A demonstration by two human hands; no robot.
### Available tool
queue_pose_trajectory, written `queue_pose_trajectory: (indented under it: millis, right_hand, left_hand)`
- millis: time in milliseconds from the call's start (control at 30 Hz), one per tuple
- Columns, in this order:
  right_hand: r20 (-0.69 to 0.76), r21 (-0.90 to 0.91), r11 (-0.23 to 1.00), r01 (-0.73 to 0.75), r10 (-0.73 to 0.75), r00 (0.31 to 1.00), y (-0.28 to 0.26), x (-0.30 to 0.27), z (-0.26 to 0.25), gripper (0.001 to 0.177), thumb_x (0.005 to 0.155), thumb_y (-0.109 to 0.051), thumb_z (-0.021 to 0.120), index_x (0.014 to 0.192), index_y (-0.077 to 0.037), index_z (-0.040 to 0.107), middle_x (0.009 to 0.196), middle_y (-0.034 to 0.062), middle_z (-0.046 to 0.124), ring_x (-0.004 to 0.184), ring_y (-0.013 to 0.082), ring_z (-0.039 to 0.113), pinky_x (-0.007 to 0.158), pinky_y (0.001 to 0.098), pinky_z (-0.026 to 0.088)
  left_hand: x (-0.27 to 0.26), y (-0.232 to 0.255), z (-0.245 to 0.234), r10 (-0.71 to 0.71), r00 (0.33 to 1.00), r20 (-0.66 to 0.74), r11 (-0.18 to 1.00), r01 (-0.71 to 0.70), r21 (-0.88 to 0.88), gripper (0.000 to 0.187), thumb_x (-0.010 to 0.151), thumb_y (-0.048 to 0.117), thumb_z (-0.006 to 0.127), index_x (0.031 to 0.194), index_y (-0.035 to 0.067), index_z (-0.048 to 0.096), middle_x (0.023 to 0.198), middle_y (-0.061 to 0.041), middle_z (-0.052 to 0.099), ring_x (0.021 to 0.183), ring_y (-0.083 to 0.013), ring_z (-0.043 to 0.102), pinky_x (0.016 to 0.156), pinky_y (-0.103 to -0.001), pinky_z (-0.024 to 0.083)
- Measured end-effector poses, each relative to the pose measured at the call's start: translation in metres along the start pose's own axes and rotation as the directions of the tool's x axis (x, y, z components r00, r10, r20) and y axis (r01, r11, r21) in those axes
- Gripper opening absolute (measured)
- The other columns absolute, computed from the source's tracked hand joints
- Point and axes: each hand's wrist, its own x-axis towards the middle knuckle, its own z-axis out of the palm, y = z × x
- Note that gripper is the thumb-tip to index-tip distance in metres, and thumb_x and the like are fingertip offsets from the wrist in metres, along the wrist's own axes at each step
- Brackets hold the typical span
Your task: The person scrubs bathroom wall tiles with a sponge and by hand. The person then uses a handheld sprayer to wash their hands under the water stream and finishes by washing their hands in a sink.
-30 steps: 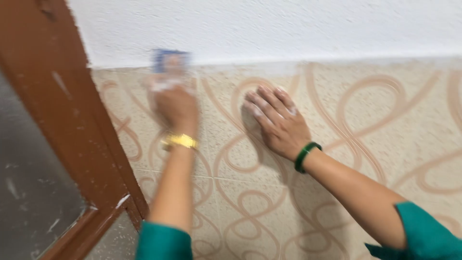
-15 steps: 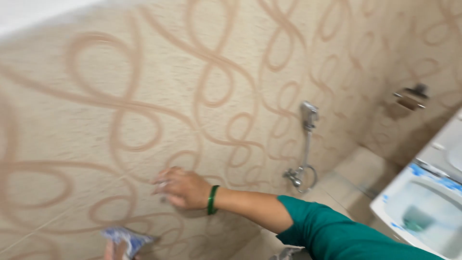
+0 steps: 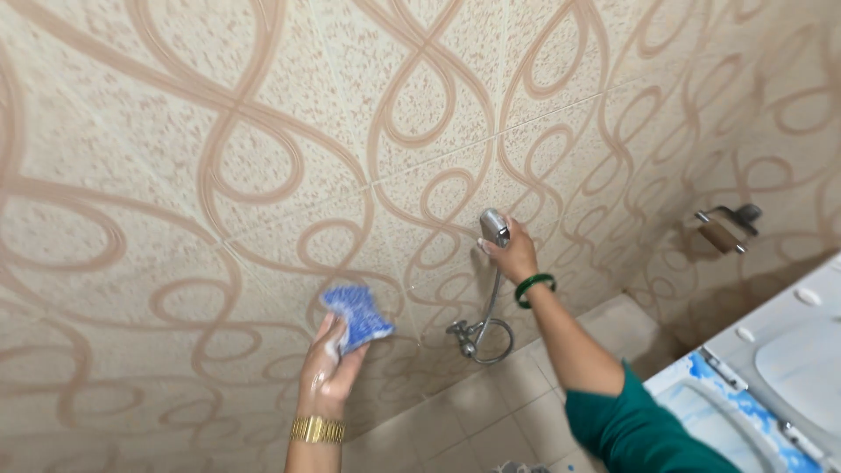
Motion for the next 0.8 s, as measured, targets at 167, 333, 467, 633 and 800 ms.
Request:
queue_pose_trajectory:
  millis: [167, 333, 467, 633, 800]
  right_hand:
    - [0.568, 0.016, 0.969, -0.248, 0.195, 0.799, 0.051, 0.027, 0.011, 0.050, 0.082, -0.041, 0.083, 0.112, -0.002, 0.072, 0.093, 0.0134, 0.076, 0.082, 0.0218, 0.070, 0.078, 0.0363, 0.056]
    - [0.579, 0.252, 0.966, -0.061, -0.100, 0.809, -0.032, 0.036, -0.018, 0.045, 0.084, -0.040, 0.082, 0.114, -0.007, 0.073, 0.094, 0.0049, 0.076, 0.081, 0.0132, 0.068, 0.073, 0.0301, 0.056]
    - [0.668, 0.559, 0.826, 0.070, -0.499, 0.551, -0.133, 0.008, -0.048, 0.058, 0.072, -0.038, 0.087, 0.117, -0.007, 0.068, 0.078, -0.0034, 0.064, 0.067, 0.0086, 0.058, 0.060, 0.0272, 0.051]
    - [0.487, 0.747, 0.657, 0.097, -0.641, 0.593, -0.216, -0.034, -0.058, 0.044, 0.070, -0.032, 0.094, 0.091, -0.005, 0.067, 0.069, -0.0060, 0.055, 0.061, 0.0058, 0.048, 0.054, 0.0248, 0.044]
    - [0.323, 0.838, 0.544, -0.032, -0.449, 0.833, -0.217, -0.049, -0.036, 0.033, 0.073, -0.019, 0.092, 0.086, -0.007, 0.064, 0.068, -0.0068, 0.056, 0.058, 0.0024, 0.049, 0.051, 0.0208, 0.042]
  left_hand:
    - [-0.037, -0.027, 0.047, 0.017, 0.991, 0.134, 0.999, -0.011, -0.043, 0.057, 0.093, 0.002, 0.056, 0.148, 0.009, 0.043, 0.128, -0.010, 0.065, 0.113, -0.0247, 0.064, 0.100, -0.049, 0.051]
    - [-0.057, -0.023, 0.055, 0.073, 0.995, 0.073, 0.997, -0.071, -0.028, 0.057, 0.095, 0.002, 0.056, 0.150, 0.010, 0.043, 0.128, -0.009, 0.064, 0.113, -0.0229, 0.063, 0.100, -0.045, 0.053]
    - [-0.061, -0.006, 0.057, 0.146, 0.984, 0.107, 0.988, -0.140, -0.064, 0.056, 0.094, 0.003, 0.054, 0.149, 0.007, 0.042, 0.125, -0.011, 0.066, 0.111, -0.0244, 0.065, 0.099, -0.045, 0.054]
    - [-0.077, 0.013, 0.041, 0.260, 0.954, 0.148, 0.963, -0.244, -0.119, 0.052, 0.096, 0.003, 0.054, 0.147, 0.003, 0.043, 0.126, -0.013, 0.066, 0.110, -0.0244, 0.067, 0.098, -0.044, 0.055]
    - [-0.096, 0.006, -0.006, 0.237, 0.971, 0.031, 0.964, -0.231, -0.133, 0.050, 0.098, 0.005, 0.054, 0.147, 0.002, 0.047, 0.127, -0.013, 0.066, 0.109, -0.0260, 0.067, 0.096, -0.044, 0.056]
